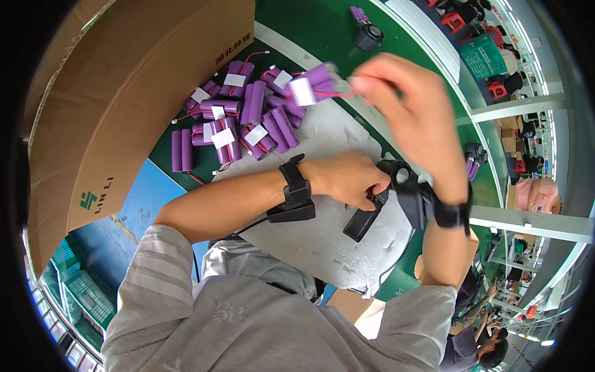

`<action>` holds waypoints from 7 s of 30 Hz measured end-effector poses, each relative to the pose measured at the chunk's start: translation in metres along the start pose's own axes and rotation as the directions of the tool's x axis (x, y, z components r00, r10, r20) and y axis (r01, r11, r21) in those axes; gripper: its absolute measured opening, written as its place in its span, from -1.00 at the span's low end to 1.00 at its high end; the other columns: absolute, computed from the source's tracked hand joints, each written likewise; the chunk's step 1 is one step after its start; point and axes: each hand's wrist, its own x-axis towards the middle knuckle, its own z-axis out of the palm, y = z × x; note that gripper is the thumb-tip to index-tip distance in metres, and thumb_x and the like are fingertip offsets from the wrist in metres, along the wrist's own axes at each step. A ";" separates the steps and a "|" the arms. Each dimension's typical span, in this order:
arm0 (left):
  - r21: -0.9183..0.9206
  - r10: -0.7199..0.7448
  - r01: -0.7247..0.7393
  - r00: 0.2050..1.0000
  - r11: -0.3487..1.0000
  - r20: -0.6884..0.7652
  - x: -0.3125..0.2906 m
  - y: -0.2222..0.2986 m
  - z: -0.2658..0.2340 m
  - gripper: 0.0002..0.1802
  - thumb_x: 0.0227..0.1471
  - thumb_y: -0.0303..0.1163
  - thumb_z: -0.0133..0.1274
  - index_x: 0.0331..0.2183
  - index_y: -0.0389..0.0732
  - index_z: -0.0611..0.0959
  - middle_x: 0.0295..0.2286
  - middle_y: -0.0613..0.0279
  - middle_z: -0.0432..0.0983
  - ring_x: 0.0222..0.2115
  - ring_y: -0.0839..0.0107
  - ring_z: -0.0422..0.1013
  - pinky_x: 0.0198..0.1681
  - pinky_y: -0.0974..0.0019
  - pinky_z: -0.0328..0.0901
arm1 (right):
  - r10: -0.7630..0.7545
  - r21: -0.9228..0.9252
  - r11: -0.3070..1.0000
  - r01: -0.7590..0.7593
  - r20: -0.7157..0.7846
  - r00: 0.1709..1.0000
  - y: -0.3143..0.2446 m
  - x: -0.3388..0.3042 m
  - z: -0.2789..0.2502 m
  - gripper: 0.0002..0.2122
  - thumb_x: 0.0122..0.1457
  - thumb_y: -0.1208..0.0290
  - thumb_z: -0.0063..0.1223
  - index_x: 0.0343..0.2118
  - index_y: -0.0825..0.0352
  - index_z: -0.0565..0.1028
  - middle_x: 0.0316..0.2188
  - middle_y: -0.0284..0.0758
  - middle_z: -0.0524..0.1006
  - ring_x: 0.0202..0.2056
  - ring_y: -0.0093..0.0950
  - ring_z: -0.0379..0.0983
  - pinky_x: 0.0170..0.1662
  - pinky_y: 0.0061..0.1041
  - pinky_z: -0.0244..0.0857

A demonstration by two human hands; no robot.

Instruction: The person picks up a circuit board and a battery pack, connects the wires, and places the battery pack into the fan housing, repeating the process with a second unit.

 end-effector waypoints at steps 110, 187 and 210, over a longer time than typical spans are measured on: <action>0.171 -0.025 -0.001 0.988 0.985 0.150 -0.001 0.019 -0.018 -0.80 -0.15 -0.44 0.22 -0.39 -0.26 0.58 -0.44 0.13 0.54 -0.42 0.20 0.48 -0.35 0.25 0.35 | 0.674 0.859 0.512 -0.029 -0.380 0.634 0.070 -0.218 0.069 -0.75 0.32 0.26 -0.12 -0.23 0.36 0.49 -0.47 -0.36 0.46 -0.48 -0.60 0.37 -0.44 -0.66 0.22; -0.221 -0.015 0.026 0.999 0.975 0.050 0.004 0.020 -0.003 -0.90 -0.20 -0.60 0.13 -0.49 -0.27 0.56 -0.58 0.13 0.47 -0.56 0.27 0.41 -0.48 0.28 0.28 | 0.311 0.327 0.917 -0.227 -0.231 0.922 0.068 -0.208 0.070 -0.88 0.16 0.49 0.04 -0.36 0.43 0.55 -0.40 -0.26 0.46 -0.43 -0.43 0.39 -0.38 -0.54 0.25; -0.454 -0.164 0.288 0.942 0.843 0.292 0.005 0.020 -0.005 -0.86 0.12 -0.44 0.10 -0.31 -0.33 0.58 -0.41 0.28 0.49 -0.42 0.57 0.39 -0.31 0.46 0.33 | 0.363 0.251 0.922 -0.296 -0.289 0.886 0.062 -0.208 0.068 -0.90 0.15 0.49 0.10 -0.39 0.43 0.51 -0.45 -0.30 0.42 -0.49 -0.44 0.34 -0.41 -0.53 0.23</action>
